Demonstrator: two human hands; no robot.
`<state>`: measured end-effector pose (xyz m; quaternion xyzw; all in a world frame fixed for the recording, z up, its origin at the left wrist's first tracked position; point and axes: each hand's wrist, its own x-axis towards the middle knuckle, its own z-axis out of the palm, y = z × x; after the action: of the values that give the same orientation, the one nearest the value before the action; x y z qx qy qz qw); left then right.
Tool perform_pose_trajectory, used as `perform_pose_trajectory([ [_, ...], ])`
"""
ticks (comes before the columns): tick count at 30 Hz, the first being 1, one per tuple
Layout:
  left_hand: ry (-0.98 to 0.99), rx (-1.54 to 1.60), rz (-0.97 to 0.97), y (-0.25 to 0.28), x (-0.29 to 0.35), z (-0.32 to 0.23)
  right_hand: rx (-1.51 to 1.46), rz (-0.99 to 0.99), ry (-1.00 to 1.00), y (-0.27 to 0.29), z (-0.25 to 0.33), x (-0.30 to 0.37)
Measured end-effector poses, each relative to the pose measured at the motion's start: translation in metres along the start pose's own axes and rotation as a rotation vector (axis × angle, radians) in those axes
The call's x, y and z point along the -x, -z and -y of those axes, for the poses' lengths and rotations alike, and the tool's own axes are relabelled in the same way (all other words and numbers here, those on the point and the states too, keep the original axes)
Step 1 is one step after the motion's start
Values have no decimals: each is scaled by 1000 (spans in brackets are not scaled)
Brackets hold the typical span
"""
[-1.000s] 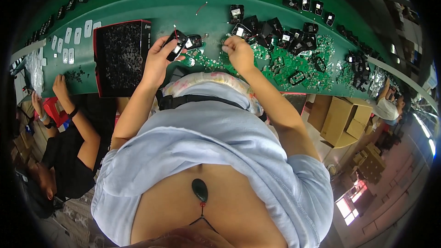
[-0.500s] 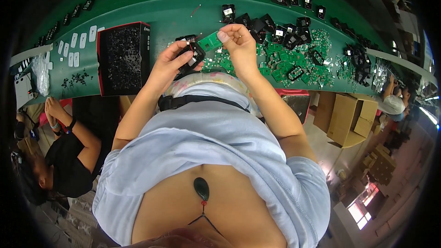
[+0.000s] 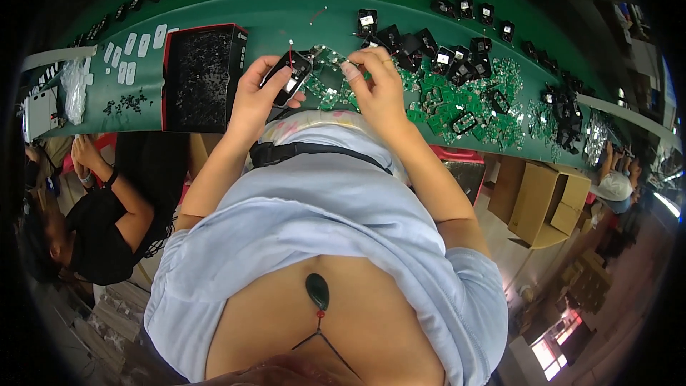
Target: The person assembles electronic circuit boards into plastic housings by hand, securing them with screws.
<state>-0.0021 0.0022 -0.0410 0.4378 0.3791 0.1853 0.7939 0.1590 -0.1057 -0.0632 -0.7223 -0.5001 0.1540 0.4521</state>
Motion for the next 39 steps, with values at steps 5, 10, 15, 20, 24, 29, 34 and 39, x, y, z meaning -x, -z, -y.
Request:
perform_pose_trajectory([
  [5,-403,-460,-162,3,-5,11,-777,51,-420,12,17,-5],
  [10,-349,-373,-133,-8,-2,10,-921,83,-321,17,47,-6],
  [15,-449,-391,-99,-13,-3,10,-911,104,-338,13,45,-9],
  [20,-451,-399,-85,-14,0,9,-886,114,-346,11,43,-11],
  [24,-432,-397,-68,-8,-1,13,-856,144,-364,9,40,-7],
  [29,-107,-18,-9,-15,10,5,-800,155,-380,8,38,1],
  [34,-203,-129,-5,-24,9,0,-558,59,-230,4,43,1],
  [39,-99,-378,16,-23,9,-1,-262,-66,30,5,43,-2],
])
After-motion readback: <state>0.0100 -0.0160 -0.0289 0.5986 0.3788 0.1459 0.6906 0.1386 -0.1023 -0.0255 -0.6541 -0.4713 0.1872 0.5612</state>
